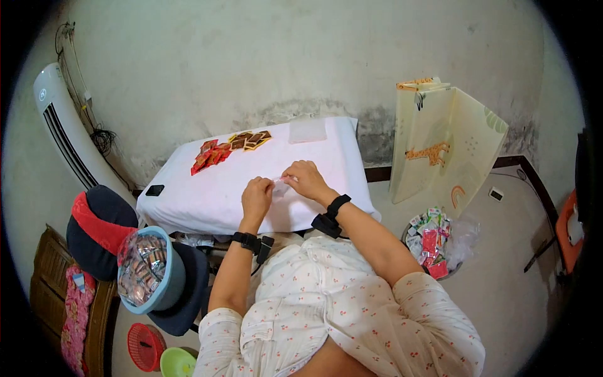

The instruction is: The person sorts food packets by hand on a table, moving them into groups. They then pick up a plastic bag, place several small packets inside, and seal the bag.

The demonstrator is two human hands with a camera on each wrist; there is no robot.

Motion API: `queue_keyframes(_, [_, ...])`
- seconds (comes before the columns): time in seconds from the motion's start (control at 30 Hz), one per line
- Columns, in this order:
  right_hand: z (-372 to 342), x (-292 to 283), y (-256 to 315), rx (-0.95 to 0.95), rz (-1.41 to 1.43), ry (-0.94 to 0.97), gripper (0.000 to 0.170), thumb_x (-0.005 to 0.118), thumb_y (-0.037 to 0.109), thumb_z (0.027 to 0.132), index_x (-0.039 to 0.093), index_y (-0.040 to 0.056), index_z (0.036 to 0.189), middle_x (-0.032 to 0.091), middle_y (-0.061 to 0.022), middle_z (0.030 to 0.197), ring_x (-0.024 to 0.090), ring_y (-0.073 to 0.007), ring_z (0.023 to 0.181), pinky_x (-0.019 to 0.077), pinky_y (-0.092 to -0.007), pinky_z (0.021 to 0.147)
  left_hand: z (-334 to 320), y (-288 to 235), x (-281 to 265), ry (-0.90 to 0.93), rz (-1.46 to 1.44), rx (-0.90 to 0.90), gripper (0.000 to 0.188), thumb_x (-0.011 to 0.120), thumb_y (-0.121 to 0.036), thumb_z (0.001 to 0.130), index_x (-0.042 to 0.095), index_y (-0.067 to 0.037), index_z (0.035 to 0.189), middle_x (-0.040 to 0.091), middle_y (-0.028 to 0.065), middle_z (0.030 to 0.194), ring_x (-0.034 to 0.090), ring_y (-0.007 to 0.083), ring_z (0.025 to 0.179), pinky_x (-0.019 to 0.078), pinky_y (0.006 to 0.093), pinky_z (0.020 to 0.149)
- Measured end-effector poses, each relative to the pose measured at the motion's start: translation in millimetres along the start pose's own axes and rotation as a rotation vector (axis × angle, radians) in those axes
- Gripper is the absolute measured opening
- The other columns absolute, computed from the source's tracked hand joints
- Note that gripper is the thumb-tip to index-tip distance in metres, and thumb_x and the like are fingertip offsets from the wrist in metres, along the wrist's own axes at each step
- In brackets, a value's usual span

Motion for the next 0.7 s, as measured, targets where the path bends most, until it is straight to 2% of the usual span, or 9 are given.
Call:
queue_keyframes(0.17, [0.6,-1.7,3.3,-0.043,-0.033,-0.009,0.005,0.063,0.018,0.076,0.065,0.0131,0.078,0.057,-0.0040,0.080,0.053,-0.0232,0.087,0.0361,-0.0385,0.078,-1.3,-4.1,-0.6,-0.004,-0.056,0.007,0.008,0.065,-0.015,0.078,0.065,-0.007,0.077,0.057,0.0090,0.073,0.057,0.0269,0.073,0.0457,0.0375,0.063])
queue_keyframes(0.57, [-0.2,-5.0,6.3,-0.047,-0.054,-0.020,0.006,0.063,0.018,0.075,0.065,0.0118,0.073,0.056,-0.0047,0.077,0.053,-0.0231,0.085,0.0356,-0.0381,0.077,-2.3,-7.2,2.3,-0.013,-0.017,0.057,0.009,0.064,-0.015,0.078,0.065,-0.006,0.078,0.058,0.0090,0.074,0.058,0.0271,0.074,0.0459,0.0370,0.064])
queue_keyframes(0.7, [0.9,-6.5,2.4,-0.028,-0.063,-0.041,0.007,0.063,0.018,0.075,0.065,0.0119,0.072,0.057,-0.0046,0.078,0.053,-0.0230,0.085,0.0358,-0.0383,0.078,-5.9,-1.3,-4.3,-0.017,-0.031,-0.002,0.009,0.064,-0.015,0.078,0.065,-0.006,0.079,0.059,0.0093,0.075,0.058,0.0274,0.075,0.0462,0.0370,0.065])
Point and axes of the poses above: each hand's wrist, its own z-axis towards the middle knuckle, its own x-axis out of the palm, y = z × x, the point moved 4 cm from there along z, towards the middle knuckle
